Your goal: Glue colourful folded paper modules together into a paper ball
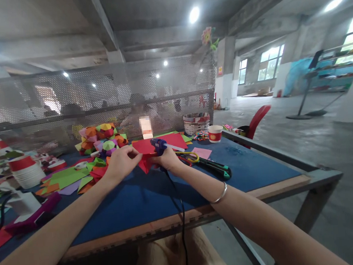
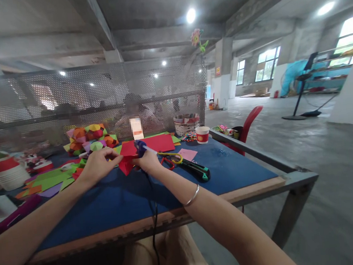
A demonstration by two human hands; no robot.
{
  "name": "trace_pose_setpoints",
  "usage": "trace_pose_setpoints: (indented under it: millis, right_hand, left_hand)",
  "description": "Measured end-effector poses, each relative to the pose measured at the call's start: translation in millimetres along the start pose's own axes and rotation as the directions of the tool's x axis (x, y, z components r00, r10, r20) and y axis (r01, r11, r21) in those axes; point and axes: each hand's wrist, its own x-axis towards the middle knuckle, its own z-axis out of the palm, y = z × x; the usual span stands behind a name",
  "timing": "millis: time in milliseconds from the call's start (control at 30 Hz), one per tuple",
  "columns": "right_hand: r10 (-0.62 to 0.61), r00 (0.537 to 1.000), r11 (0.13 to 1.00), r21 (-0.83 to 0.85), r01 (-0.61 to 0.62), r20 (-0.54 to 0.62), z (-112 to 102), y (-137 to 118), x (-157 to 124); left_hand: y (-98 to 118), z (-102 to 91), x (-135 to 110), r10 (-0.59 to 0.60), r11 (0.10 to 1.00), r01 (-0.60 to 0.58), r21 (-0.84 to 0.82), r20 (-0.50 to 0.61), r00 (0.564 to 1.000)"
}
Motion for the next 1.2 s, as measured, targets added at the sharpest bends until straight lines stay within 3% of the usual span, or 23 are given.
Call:
trace_pose_setpoints:
  millis: [100,167,233,367,500,667,767,867,1033,1200]
  right_hand:
    - [0.003,1.0,0.999,0.04,-0.003,-0.003,0,-1,0]
    - [0.01,1.0,0.999,0.04,-0.009,-0.02,-1,-1,0]
    - [0.014,0.999,0.999,0.034,-0.013,-0.031,-2,-1,0]
    - [-0.016,0.999,1.0,0.007,0.016,-0.029,-2,1,2]
    - [-0.022,0.999,0.999,-0.027,0.021,-0.035,-1,3,3]
    - [-0.026,0.999,1.0,-0.003,0.026,-0.033,-2,2,3]
    - [-0.036,0.999,0.999,-0.021,0.035,-0.026,-2,1,3]
    - [-0.046,0.999,0.997,-0.056,0.045,-0.025,-2,2,5]
    - [-0.045,0.999,0.996,-0.077,0.043,-0.022,-3,6,8]
    - [-0.065,0.998,0.995,-0.081,0.063,-0.02,-4,6,8]
  left_hand:
    - [-8,-10.6,4,-0.011,0.995,0.02,-0.101,0.092,0.996]
    - [-23,-23.7,7,-0.054,0.994,0.062,-0.088,0.095,0.994]
    - [-46,-38.6,7,-0.07,0.997,0.071,-0.008,0.101,0.992]
    - [-94,-61.6,0,-0.171,0.975,0.116,0.19,0.302,0.938]
    - [-116,-67.0,-10,-0.281,0.902,0.139,0.409,0.309,0.909]
    - [-109,-61.2,-14,-0.339,0.798,0.168,0.579,0.2,0.919]
    - [-102,-56.3,-13,-0.333,0.778,0.107,0.62,0.262,0.906]
    - [-99,-52.6,-12,-0.308,0.823,0.064,0.565,0.349,0.885]
    - [-95,-55.4,-4,-0.173,0.9,0.009,0.436,0.337,0.926]
    - [-79,-63.4,-5,-0.186,0.9,-0.006,0.435,0.395,0.9]
